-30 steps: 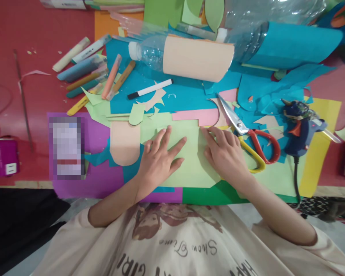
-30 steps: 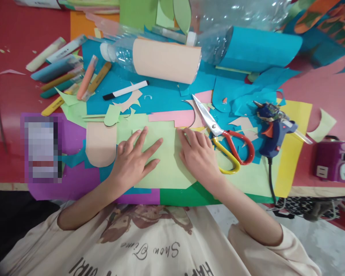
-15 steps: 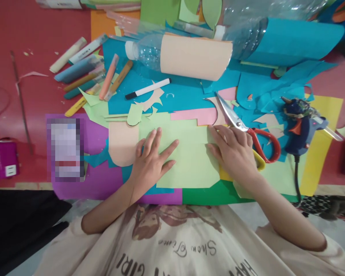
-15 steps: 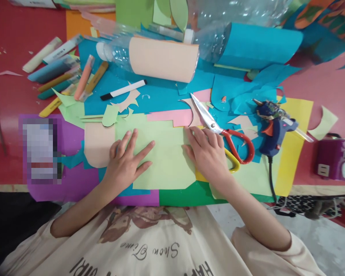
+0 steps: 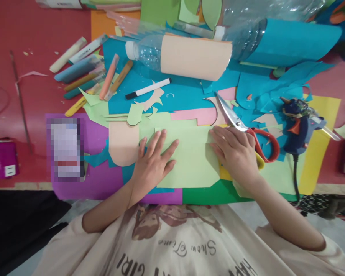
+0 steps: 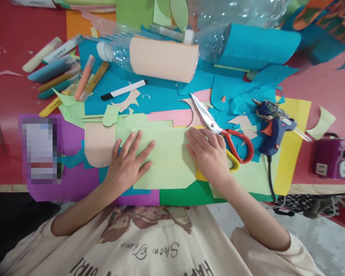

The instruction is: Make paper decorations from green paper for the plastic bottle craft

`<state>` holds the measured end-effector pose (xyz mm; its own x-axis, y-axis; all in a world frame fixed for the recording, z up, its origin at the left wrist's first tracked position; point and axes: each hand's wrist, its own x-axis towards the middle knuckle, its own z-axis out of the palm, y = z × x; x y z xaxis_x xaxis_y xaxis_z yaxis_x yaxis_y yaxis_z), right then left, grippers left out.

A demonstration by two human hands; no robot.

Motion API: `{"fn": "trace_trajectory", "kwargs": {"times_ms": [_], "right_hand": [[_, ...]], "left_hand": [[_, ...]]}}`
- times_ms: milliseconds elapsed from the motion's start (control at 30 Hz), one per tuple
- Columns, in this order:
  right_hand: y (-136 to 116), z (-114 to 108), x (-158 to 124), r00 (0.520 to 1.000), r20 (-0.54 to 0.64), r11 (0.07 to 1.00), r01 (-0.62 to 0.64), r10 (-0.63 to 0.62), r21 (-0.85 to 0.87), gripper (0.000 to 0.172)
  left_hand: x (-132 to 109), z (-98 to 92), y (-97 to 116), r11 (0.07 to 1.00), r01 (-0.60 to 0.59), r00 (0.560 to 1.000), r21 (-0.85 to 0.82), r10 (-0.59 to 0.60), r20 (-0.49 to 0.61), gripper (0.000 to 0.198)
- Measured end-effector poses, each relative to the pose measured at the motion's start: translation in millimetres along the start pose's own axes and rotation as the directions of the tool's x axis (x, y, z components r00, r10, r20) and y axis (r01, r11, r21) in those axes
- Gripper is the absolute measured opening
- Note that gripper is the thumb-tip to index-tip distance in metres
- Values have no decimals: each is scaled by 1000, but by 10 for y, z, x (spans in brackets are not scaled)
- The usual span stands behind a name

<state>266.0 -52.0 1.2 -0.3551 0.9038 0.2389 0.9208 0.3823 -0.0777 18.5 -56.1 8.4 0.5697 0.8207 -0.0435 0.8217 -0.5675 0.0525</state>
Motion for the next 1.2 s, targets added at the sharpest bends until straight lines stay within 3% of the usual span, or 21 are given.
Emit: {"fn": "trace_trajectory", "kwargs": {"times_ms": [167, 267, 400, 500, 633, 767, 1067, 1200], "right_hand": [[119, -65, -28, 990, -69, 992, 126, -126, -6, 15], [137, -66, -19, 997, -36, 996, 71, -68, 61, 13], [98, 12, 66, 997, -77, 994, 4, 4, 107, 15], [73, 51, 157, 999, -52, 1000, 12, -12, 4, 21], [75, 9, 258, 990, -17, 975, 133, -138, -179, 25], [93, -16, 299, 974, 57, 950, 227, -220, -215, 28], [125, 10, 282, 994, 86, 957, 95, -74, -273, 27], [304, -112, 232, 997, 21, 990, -74, 77, -121, 24]], "left_hand": [[5, 1, 19, 1000, -18, 1000, -24, 18, 13, 46], [27, 10, 36, 999, -27, 1000, -23, 26, -15, 46], [107, 18, 93, 993, -111, 993, -39, 110, -36, 47], [162, 8, 136, 993, -109, 994, -35, 108, -35, 44], [174, -8, 161, 995, -92, 996, -41, 92, 5, 43], [160, 4, 163, 995, -85, 996, -48, 85, 4, 44], [170, 16, 156, 994, -92, 996, -64, 91, -19, 43], [165, 18, 160, 993, -87, 996, -75, 87, -9, 43]]}}
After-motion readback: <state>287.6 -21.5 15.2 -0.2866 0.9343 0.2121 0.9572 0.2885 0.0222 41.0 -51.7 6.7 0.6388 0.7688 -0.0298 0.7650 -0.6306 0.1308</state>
